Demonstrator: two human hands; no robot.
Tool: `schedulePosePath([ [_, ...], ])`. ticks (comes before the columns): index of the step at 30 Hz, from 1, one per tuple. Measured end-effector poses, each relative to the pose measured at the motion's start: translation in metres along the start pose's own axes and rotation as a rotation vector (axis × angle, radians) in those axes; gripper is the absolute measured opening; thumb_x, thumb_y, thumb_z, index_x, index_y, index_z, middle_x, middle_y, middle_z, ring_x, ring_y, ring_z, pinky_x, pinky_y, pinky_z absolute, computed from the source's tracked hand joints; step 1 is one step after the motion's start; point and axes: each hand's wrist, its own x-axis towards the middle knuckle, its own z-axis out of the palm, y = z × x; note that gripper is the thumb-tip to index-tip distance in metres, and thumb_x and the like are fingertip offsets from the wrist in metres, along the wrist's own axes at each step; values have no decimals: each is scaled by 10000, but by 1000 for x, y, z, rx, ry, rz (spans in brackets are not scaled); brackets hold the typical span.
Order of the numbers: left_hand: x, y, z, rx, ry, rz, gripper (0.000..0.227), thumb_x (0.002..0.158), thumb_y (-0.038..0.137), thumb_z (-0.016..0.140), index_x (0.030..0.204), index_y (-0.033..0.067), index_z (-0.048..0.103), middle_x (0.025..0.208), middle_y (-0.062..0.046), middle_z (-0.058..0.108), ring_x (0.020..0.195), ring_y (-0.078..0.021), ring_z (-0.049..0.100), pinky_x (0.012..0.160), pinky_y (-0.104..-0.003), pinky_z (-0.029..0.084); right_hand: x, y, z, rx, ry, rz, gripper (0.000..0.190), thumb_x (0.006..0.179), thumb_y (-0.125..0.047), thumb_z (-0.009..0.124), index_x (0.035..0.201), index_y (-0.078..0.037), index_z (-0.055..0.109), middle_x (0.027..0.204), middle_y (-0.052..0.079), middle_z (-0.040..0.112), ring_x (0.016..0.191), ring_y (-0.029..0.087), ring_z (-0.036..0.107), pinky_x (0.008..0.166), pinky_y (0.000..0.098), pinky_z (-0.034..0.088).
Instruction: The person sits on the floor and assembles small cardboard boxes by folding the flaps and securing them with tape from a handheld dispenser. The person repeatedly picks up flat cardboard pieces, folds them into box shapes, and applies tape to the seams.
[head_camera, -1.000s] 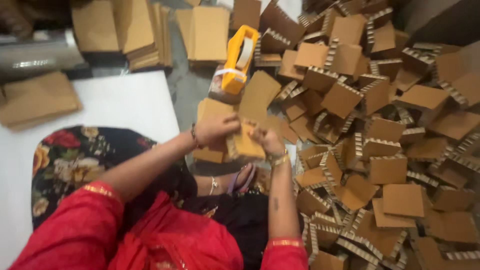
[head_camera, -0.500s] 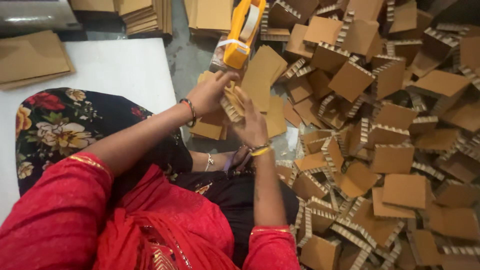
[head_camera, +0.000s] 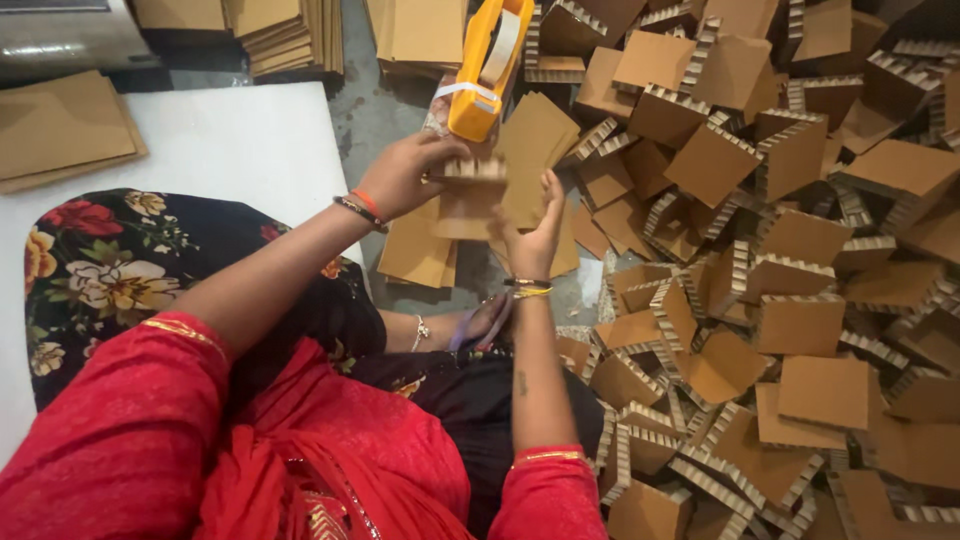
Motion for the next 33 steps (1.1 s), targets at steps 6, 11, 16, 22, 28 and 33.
schedulePosePath([
  [6,5,0,-3,-66,-225,-12,378,795,146,819,1153,158,698,1063,-64,709,1004,-295,703,866,-386,553,2,3,8,-226,-279,-27,564,760,64,739,1308,-34,646,1207,129,744,1145,215,708,988,352,573],
  [11,-10,-2,26,-441,-163,-22,503,950,185,732,1358,69,461,1247,-130,609,1234,-304,612,1026,-386,474,-14,26,32,354,-276,232,494,807,78,689,1285,6,590,1202,95,696,1089,177,681,908,312,582],
  [16,-16,-12,34,-422,-174,-70,511,950,278,736,1307,48,453,1207,-145,592,1184,-306,622,978,-409,485,-20,8,40,401,-263,187,411,845,63,762,1216,7,595,1154,84,705,1031,164,694,882,304,600],
  [22,-15,-18,37,-478,-124,-224,319,1032,317,583,1192,55,498,1090,-150,618,1046,-302,668,894,-386,526,-19,6,56,181,-265,244,354,883,-46,798,1213,14,687,1146,75,741,1015,153,701,861,303,591],
  [28,-11,-49,28,-379,-190,-143,307,1057,281,615,1196,37,490,1092,-194,609,1028,-331,629,910,-393,501,-24,12,66,355,-326,373,376,928,-70,746,1289,1,672,1191,57,745,1074,143,702,932,291,582],
  [33,-5,-68,12,-265,-237,-68,427,931,251,720,1295,70,592,1070,-192,681,965,-314,653,840,-396,521,-9,57,47,72,-343,255,400,954,-139,734,1290,14,579,1098,45,731,979,150,702,851,300,587],
])
